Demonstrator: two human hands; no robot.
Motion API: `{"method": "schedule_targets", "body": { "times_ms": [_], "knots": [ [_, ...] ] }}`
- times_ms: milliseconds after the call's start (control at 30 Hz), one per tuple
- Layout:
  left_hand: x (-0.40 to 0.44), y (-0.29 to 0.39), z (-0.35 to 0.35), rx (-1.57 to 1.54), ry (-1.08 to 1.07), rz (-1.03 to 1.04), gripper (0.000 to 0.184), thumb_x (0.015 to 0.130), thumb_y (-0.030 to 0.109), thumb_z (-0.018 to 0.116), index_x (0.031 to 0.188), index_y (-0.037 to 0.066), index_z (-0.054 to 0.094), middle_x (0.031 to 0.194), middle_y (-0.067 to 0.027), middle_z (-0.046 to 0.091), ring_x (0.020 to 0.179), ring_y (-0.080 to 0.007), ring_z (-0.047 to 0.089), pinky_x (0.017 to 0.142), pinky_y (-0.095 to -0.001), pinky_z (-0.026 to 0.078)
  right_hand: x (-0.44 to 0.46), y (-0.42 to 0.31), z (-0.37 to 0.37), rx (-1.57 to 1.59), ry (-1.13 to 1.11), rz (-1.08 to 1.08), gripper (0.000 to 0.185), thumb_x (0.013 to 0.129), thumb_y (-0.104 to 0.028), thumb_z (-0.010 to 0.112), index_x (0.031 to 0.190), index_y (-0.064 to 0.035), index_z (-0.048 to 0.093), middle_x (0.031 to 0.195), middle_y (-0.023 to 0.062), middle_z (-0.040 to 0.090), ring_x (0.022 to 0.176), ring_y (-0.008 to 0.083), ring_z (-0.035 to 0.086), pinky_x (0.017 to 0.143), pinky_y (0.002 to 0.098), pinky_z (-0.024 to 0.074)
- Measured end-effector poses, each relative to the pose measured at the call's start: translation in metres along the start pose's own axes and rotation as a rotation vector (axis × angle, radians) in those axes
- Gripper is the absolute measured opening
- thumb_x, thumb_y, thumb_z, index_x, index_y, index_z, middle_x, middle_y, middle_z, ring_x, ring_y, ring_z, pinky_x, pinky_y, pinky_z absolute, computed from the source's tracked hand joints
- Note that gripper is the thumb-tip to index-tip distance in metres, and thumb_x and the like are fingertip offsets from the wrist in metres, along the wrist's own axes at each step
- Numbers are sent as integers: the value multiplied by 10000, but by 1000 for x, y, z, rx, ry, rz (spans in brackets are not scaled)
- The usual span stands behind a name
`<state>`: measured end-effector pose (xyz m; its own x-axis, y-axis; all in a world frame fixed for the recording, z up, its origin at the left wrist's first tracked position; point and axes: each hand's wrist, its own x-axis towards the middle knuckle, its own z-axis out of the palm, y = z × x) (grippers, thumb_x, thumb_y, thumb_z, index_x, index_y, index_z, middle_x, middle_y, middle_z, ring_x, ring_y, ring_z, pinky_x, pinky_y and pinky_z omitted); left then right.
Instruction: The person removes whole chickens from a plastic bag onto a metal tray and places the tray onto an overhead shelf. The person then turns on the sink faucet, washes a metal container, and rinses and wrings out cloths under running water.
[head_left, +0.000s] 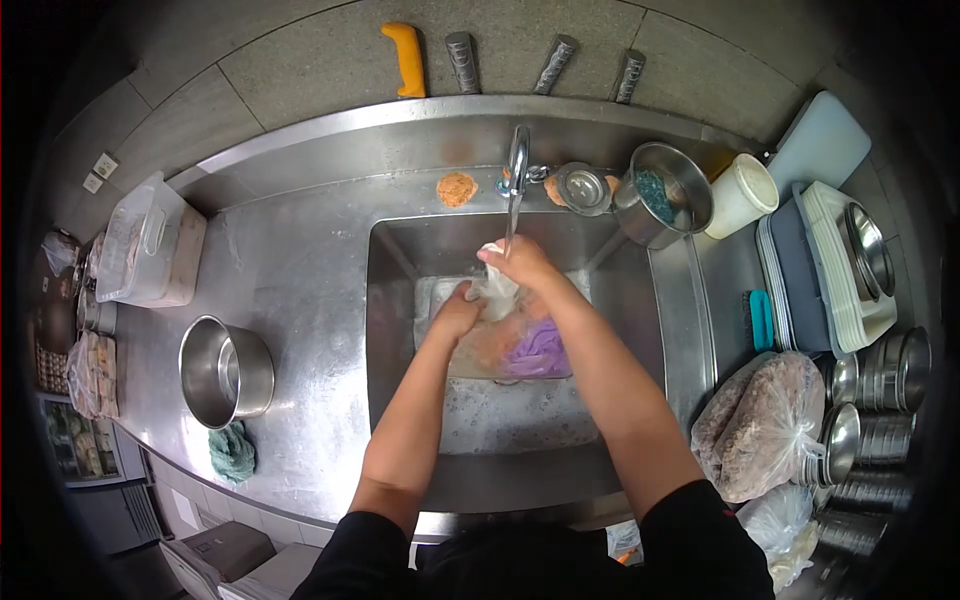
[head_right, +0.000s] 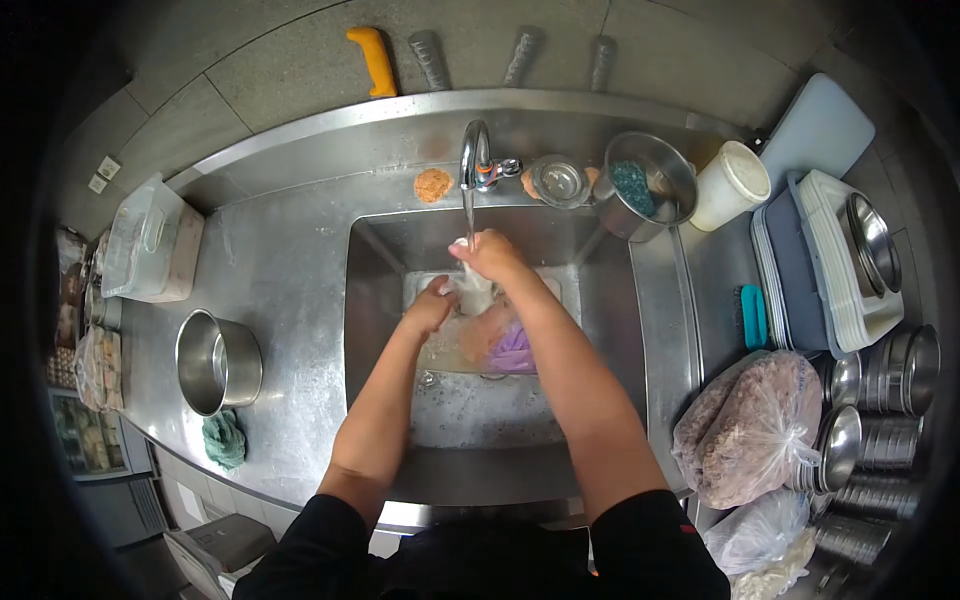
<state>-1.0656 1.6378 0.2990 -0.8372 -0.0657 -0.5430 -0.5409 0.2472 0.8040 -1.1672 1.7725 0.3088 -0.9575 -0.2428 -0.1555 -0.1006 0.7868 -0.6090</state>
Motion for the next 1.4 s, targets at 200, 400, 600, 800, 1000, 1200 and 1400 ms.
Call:
{"method": "schedule_targets", "body": {
  "times_ms": [200,400,600,800,1000,1200,1400],
  "knots": [
    [33,18,-9,-58,-5,625,366,806,162,659,1121,-5,574,1021,-127,649,938,-217,609,834,-312,463,-2,-22,-31,319,-325,-12,527,841,-510,590,1028,-20,638,906,159,646,930,213,616,842,344,463],
    [24,63,-36,-761,-94,347,168,883,163,606,972,25,640,853,-11,655,741,-101,596,698,-251,467,-29,29,-1,628,-318,-159,417,804,-300,701,1115,-38,609,978,80,658,940,188,597,857,311,455],
    [48,5,-50,-1235,42,-28,244,881,179,579,1018,-20,614,953,-126,665,837,-236,648,785,-359,506,-37,12,-46,1290,-211,-29,312,803,-151,673,1074,-7,618,1006,78,651,945,158,599,819,297,465],
    [78,-24,32,-1546,-524,377,340,938,400,484,969,88,617,912,-77,654,782,-219,632,704,-372,522,-62,-83,-10,680,95,-152,263,778,-283,718,856,-53,618,885,111,656,815,202,628,723,321,477],
    [65,11,35,-1456,-263,75,381,941,466,432,949,122,597,872,-71,641,760,-232,619,689,-368,516,-27,-42,15,157,431,-216,404,782,-438,656,693,-48,603,654,174,609,604,395,584,567,443,456],
    [69,-7,37,-1401,-346,141,466,944,515,350,937,114,587,890,-99,637,786,-282,610,735,-422,502,-51,-61,6,226,309,-169,309,746,-380,648,645,-94,590,690,168,617,674,395,599,599,455,477],
    [27,27,29,-1261,-232,-100,327,948,319,409,982,51,594,923,-106,637,797,-244,603,709,-388,486,-6,-9,4,-24,349,-50,251,742,-335,690,761,-93,624,779,151,653,707,373,623,630,444,480]
  ]
}}
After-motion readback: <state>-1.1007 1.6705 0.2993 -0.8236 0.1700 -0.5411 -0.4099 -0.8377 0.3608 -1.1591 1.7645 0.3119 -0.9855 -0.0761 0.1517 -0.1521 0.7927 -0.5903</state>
